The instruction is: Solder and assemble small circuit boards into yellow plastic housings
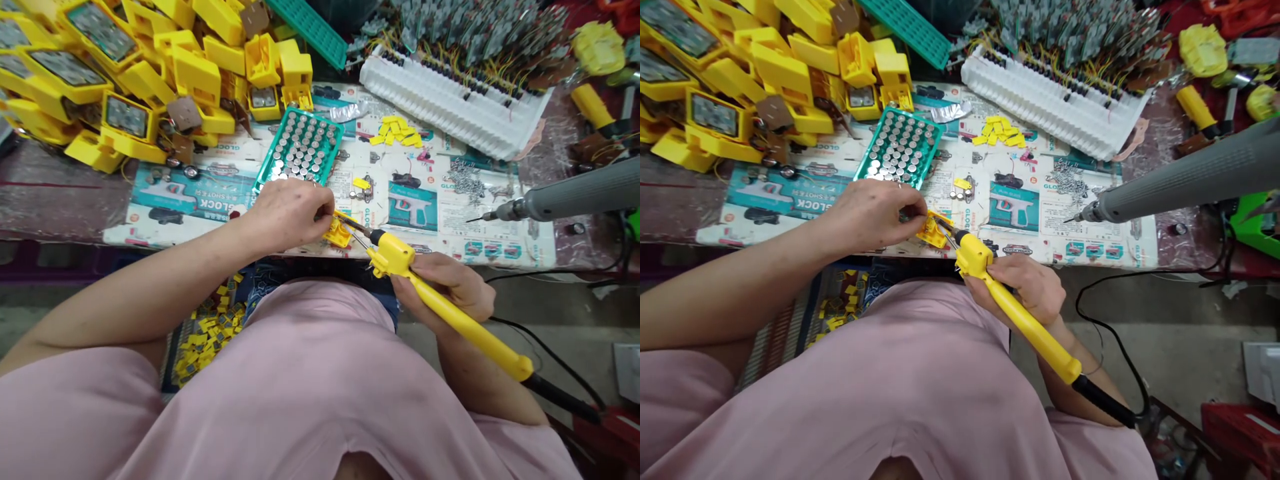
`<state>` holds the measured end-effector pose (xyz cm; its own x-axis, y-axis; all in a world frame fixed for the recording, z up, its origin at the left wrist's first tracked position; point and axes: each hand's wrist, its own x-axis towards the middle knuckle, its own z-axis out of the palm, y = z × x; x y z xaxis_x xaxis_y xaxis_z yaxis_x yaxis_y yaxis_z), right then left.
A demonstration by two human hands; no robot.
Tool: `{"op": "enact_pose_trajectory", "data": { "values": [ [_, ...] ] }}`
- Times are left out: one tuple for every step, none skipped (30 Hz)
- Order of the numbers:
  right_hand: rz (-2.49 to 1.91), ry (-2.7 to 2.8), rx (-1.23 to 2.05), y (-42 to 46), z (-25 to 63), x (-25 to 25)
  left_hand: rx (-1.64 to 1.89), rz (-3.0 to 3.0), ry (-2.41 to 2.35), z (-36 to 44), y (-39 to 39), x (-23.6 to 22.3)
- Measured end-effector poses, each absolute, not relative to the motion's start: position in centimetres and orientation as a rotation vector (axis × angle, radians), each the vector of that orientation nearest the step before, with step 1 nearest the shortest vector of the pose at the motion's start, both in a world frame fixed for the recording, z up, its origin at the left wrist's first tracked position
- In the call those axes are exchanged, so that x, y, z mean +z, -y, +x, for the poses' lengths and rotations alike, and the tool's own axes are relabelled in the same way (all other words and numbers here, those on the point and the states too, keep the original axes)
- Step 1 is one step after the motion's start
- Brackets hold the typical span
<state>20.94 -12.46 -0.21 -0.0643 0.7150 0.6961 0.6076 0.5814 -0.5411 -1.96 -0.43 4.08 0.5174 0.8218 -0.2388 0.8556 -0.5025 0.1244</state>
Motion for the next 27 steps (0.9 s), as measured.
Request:
{"op": "enact_pose_trajectory", "data": {
  "values": [
    [-1.090,1.761,0.115,12.3,20.8,-0.1,-0.216,2.559,-1.414,-1.9,0.3,4.0],
    [-1.084,1.769,0.100,12.2,20.8,0.1,-0.210,2.583,-1.402,-1.9,0.2,4.0],
    [-1.072,1.778,0.083,12.0,20.7,0.2,-0.205,2.603,-1.389,-1.8,0.1,4.0],
    [-1.056,1.793,0.064,11.8,20.6,0.3,-0.204,2.616,-1.373,-1.7,0.0,4.0],
    [-1.039,1.812,0.041,11.6,20.6,0.5,-0.208,2.623,-1.356,-1.6,-0.1,4.0],
    [-1.025,1.836,0.011,11.5,20.6,0.6,-0.213,2.627,-1.341,-1.5,-0.2,4.1],
    [-1.016,1.861,-0.022,11.3,20.6,0.8,-0.219,2.629,-1.324,-1.4,-0.3,4.2],
    [-1.001,1.890,-0.058,11.2,20.6,1.0,-0.219,2.630,-1.309,-1.3,-0.4,4.3],
    [-0.981,1.929,-0.087,11.1,20.6,1.1,-0.218,2.627,-1.299,-1.2,-0.5,4.3],
    [-0.964,1.969,-0.104,11.1,20.6,1.3,-0.218,2.621,-1.295,-1.1,-0.6,4.4],
    [-0.951,2.011,-0.112,11.1,20.7,1.5,-0.224,2.612,-1.295,-1.1,-0.7,4.4],
    [-0.942,2.051,-0.113,11.1,20.8,1.6,-0.233,2.603,-1.298,-1.0,-0.7,4.5],
    [-0.938,2.076,-0.113,11.2,21.0,1.7,-0.243,2.595,-1.299,-1.0,-0.8,4.5],
    [-0.945,2.078,-0.115,11.2,21.1,1.8,-0.253,2.589,-1.298,-1.0,-0.8,4.5],
    [-0.942,2.055,-0.122,11.3,21.3,1.9,-0.263,2.583,-1.293,-1.0,-0.8,4.5],
    [-0.946,2.016,-0.122,11.4,21.5,1.9,-0.272,2.577,-1.284,-1.0,-0.8,4.5],
    [-0.965,1.971,-0.108,11.5,21.7,1.9,-0.277,2.570,-1.276,-1.0,-0.9,4.5],
    [-0.991,1.933,-0.086,11.6,21.9,1.9,-0.275,2.565,-1.272,-1.0,-0.9,4.5],
    [-1.012,1.907,-0.063,11.7,22.0,1.9,-0.267,2.561,-1.268,-1.1,-0.9,4.4],
    [-1.036,1.892,-0.038,11.8,22.1,1.8,-0.254,2.562,-1.267,-1.1,-0.9,4.4],
    [-1.063,1.879,-0.015,11.9,22.2,1.7,-0.238,2.567,-1.262,-1.1,-0.9,4.4],
    [-1.086,1.869,0.008,12.1,22.3,1.6,-0.221,2.577,-1.258,-1.2,-0.9,4.3],
    [-1.096,1.847,0.023,12.2,22.3,1.5,-0.209,2.588,-1.255,-1.2,-1.0,4.3],
    [-1.118,1.817,0.037,12.3,22.3,1.4,-0.203,2.599,-1.247,-1.2,-1.0,4.3],
    [-1.137,1.789,0.047,12.5,22.3,1.2,-0.199,2.609,-1.240,-1.2,-1.0,4.2],
    [-1.142,1.766,0.049,12.6,22.2,1.1,-0.200,2.617,-1.235,-1.3,-1.0,4.2],
    [-1.128,1.743,0.040,12.7,22.2,0.9,-0.210,2.624,-1.233,-1.3,-1.0,4.2]
  ]
}}
